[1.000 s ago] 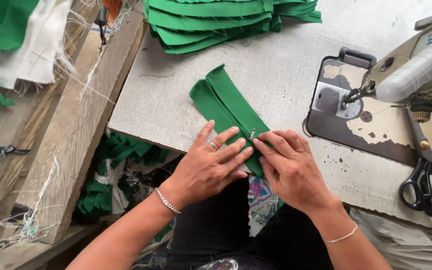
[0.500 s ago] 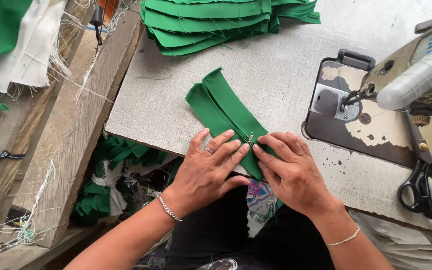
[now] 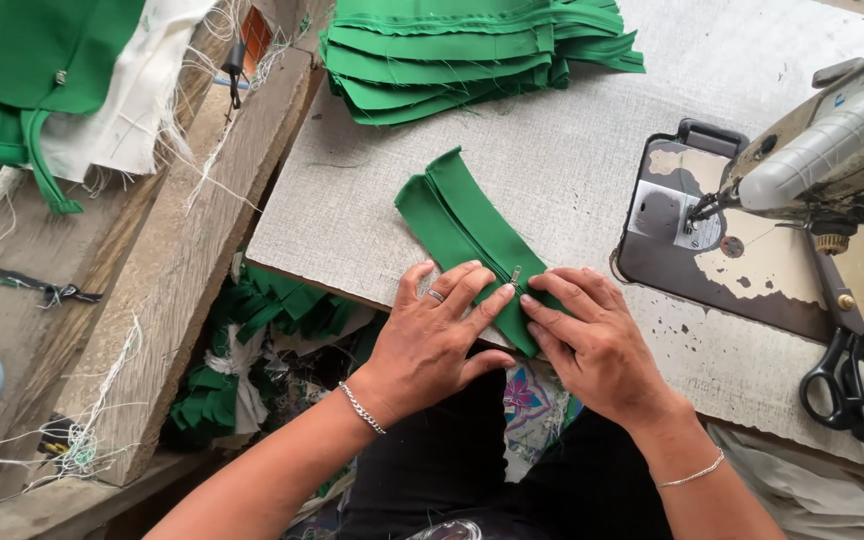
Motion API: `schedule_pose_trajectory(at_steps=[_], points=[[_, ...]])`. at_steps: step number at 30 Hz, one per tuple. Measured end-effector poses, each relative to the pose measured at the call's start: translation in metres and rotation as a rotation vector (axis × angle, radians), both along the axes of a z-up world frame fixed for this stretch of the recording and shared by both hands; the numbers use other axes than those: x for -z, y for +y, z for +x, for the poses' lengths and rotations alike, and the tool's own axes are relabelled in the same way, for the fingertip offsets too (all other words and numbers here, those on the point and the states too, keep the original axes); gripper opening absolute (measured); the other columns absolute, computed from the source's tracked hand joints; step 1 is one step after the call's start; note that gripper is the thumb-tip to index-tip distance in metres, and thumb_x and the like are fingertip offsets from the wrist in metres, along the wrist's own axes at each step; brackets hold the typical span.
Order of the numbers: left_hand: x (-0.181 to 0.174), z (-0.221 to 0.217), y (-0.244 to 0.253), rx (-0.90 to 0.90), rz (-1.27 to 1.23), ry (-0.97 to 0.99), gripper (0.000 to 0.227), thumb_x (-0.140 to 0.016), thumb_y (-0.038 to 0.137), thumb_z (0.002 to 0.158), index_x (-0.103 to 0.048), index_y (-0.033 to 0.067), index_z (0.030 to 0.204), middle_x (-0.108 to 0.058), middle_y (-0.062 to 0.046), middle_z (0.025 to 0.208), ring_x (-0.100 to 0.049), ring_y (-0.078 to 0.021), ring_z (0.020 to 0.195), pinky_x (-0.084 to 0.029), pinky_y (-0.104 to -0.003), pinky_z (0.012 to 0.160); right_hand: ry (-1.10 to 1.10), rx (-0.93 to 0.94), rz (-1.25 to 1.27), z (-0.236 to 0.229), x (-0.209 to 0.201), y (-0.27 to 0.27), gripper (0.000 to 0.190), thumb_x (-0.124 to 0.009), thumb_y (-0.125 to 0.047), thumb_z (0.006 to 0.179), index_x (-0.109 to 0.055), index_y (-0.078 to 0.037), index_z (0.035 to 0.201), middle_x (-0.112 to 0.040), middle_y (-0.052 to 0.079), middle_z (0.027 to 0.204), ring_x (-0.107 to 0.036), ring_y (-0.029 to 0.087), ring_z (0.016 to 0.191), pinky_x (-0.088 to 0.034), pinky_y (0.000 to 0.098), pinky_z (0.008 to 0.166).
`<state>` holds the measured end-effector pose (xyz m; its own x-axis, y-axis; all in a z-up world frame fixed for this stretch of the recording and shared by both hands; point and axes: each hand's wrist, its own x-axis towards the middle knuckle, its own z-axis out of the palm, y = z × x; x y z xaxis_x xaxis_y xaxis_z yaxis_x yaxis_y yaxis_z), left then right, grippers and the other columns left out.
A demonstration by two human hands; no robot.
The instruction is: Sewing zippers onto green fabric strips using an industrial sewing machine and trimming with scissors
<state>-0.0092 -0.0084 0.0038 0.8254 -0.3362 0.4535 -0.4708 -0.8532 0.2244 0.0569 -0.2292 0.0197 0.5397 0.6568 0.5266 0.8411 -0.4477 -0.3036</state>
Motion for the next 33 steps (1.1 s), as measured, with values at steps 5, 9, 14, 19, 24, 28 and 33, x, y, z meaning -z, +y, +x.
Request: schedule_pose_trajectory(at_steps=[5,9,14,19,24,28,33], points=[[-0.001,-0.002,0.000,-0.013,0.019,0.017,0.074,-0.058,0.064,0.090,-0.054,0.0168,0.146,-0.054,-0.011,0.137,-0.048,-0.0285,0.138,-0.025,-0.060,0.111,-0.034,0.001,-0.052,-0.001,0.005,-0.003,0.027,-0.067,-0.021,0.096,-0.074,-0.017,0.122,-0.068,0.006,0.129,-0.061,0.030,0.126,-0.043,0.0474,0.110],[-0.008,-0.007,0.002,-0.039,0.056,0.054,0.073,-0.058,0.065,0.089,-0.054,0.0207,0.147,-0.053,-0.008,0.139,-0.045,-0.0266,0.138,-0.023,-0.062,0.108,-0.119,-0.006,-0.290,-0.018,-0.008,-0.024,0.052,-0.052,-0.044,0.102,-0.058,-0.011,0.142,-0.059,0.012,0.148,-0.049,0.031,0.143,-0.032,0.0541,0.116],[-0.024,-0.008,0.007,-0.134,0.248,0.028,0.078,-0.053,0.078,0.088,-0.059,0.0245,0.145,-0.053,-0.002,0.139,-0.048,-0.0224,0.130,-0.034,-0.053,0.099,-0.143,0.077,-0.560,-0.041,-0.009,-0.108,0.086,-0.044,-0.066,0.093,-0.033,-0.013,0.160,-0.031,0.004,0.169,-0.023,0.025,0.159,-0.016,0.0618,0.127],[-0.024,-0.005,0.010,-0.164,0.286,-0.009,0.081,-0.057,0.080,0.086,-0.062,0.0223,0.143,-0.048,-0.003,0.136,-0.049,-0.0202,0.124,-0.033,-0.054,0.100,-0.141,0.234,-0.548,-0.059,-0.009,-0.151,0.083,-0.045,-0.064,0.092,-0.036,-0.017,0.160,-0.031,0.001,0.170,-0.027,0.023,0.159,-0.021,0.0596,0.127],[-0.029,-0.005,0.002,-0.136,0.162,-0.046,0.076,-0.057,0.077,0.088,-0.065,0.0146,0.131,-0.052,-0.006,0.130,-0.050,-0.0301,0.119,-0.035,-0.052,0.094,-0.092,0.271,-0.219,-0.064,-0.006,-0.134,0.063,-0.075,-0.030,0.091,-0.055,0.002,0.141,-0.053,0.018,0.152,-0.049,0.033,0.145,-0.034,0.0581,0.125],[-0.031,-0.012,-0.011,-0.040,0.050,-0.114,0.065,-0.053,0.066,0.096,-0.063,0.0120,0.130,-0.054,-0.010,0.129,-0.052,-0.0320,0.121,-0.037,-0.051,0.095,-0.101,0.193,-0.121,-0.065,-0.017,-0.092,0.058,-0.072,-0.025,0.096,-0.052,0.003,0.143,-0.049,0.019,0.155,-0.045,0.033,0.147,-0.027,0.0534,0.130],[-0.019,-0.017,-0.030,0.075,0.128,0.046,0.073,-0.062,0.060,0.093,-0.054,0.0103,0.146,-0.049,-0.009,0.155,-0.040,-0.0284,0.149,-0.024,-0.054,0.120,-0.096,0.218,-0.425,-0.063,-0.004,-0.071,0.068,-0.051,-0.057,0.098,-0.054,-0.007,0.145,-0.050,0.008,0.157,-0.039,0.025,0.150,-0.025,0.0596,0.121]])
